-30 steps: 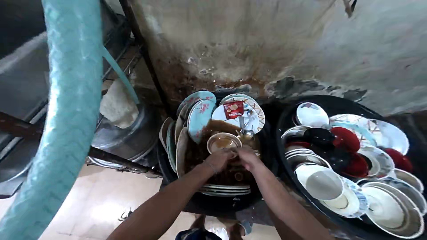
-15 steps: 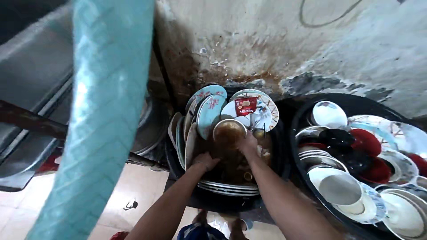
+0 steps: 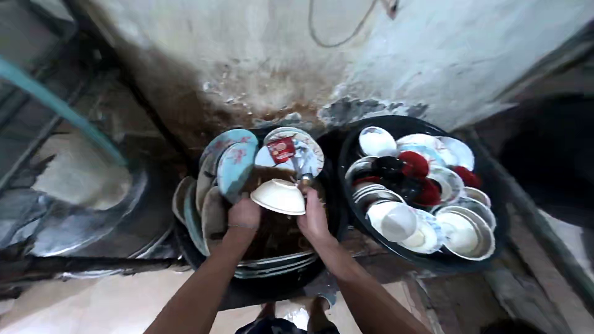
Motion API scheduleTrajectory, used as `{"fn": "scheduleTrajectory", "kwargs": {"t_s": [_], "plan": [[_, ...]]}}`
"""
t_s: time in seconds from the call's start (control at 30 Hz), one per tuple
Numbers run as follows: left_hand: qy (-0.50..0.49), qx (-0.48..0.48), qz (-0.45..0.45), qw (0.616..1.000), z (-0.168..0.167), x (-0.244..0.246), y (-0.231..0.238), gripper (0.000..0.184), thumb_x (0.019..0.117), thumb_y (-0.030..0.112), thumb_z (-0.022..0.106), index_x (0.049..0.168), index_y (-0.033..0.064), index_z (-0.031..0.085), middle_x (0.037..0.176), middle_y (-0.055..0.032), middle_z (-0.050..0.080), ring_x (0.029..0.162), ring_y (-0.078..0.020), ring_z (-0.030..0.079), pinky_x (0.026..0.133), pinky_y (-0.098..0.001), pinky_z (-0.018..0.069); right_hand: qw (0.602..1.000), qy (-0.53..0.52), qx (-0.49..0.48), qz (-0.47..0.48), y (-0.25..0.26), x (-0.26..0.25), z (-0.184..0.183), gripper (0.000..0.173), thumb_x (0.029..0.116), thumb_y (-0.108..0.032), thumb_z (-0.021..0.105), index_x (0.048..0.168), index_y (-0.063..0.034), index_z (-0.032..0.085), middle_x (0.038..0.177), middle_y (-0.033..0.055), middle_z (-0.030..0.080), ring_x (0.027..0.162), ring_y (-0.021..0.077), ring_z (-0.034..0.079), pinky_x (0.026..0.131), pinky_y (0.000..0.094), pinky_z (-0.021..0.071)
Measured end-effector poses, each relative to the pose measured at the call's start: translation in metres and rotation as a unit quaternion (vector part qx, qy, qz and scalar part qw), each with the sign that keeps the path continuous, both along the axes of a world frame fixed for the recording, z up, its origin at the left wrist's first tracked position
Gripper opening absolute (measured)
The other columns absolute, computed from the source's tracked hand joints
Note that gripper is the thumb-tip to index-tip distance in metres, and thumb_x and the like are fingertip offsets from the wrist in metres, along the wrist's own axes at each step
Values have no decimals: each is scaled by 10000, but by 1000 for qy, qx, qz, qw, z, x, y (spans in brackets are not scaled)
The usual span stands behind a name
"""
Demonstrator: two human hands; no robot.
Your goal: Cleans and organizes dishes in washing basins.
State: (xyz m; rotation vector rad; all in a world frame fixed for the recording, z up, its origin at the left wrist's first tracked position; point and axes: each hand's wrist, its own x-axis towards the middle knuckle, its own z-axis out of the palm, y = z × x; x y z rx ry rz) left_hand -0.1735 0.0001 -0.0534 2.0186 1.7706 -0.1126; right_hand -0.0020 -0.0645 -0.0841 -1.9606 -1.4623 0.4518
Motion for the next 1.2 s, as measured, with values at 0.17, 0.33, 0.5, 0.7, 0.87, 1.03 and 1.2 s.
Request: {"fn": "scheduleTrajectory", "kwargs": {"t_s": [0.17,0.33,0.5,0.7,0.87,1.03,1.2], "plan": [[-161,139,-22,977,3,23,15,301,1012,32,574,1309,18,620,1340,-282,582,1129,-475,652,912,-629,563,951,272,81,-121,-44,26,17,371,1085,-168,501,1439,-57,520,1226,137,686,990,209,734,854,433,640],[-431,-24,95,897,6,96,8,362,1083,221,528,1364,-7,523,1254,-227,646,1134,-328,657,986,-534,538,791,577,72,-191,-54,51,25,553,1118,-456,332,1512,-73,398,1319,190,649,1093,324,712,886,526,627],[-579,-243,137,766,19,169,-16,538,1117,484,348,1466,103,500,1308,-198,637,1108,-324,663,878,-534,580,729,633,120,-231,-56,106,34,494,1119,-395,368,1513,-98,399,1358,168,628,1158,331,677,930,542,596],[-427,-212,-112,872,18,170,2,471,1093,354,512,1451,51,555,1411,-181,616,1318,-316,586,1108,-547,461,797,479,158,-333,-66,198,52,433,1097,-287,473,1481,-95,410,1308,105,610,1119,208,658,908,437,592],[-137,-85,-69,985,-35,81,65,484,1010,352,642,1385,48,606,1418,-260,561,1327,-426,545,1091,-619,453,915,49,146,-373,-76,288,73,442,1067,-168,470,1464,26,466,1435,230,551,1333,278,555,1130,453,453],[-15,-62,-45,997,-76,23,87,741,937,484,720,1507,71,489,1573,-270,396,1452,-474,387,1122,-693,377,907,-142,79,-388,-64,337,82,422,1031,-176,497,1432,-48,518,1468,280,487,1395,416,465,1148,571,398],[-31,-124,-82,988,-102,37,63,887,934,594,668,1584,69,370,1614,-264,350,1483,-462,351,1170,-673,320,891,-134,-34,-432,-65,351,75,614,1053,-363,480,1525,9,357,1512,336,424,1396,476,459,1119,627,407]]}}
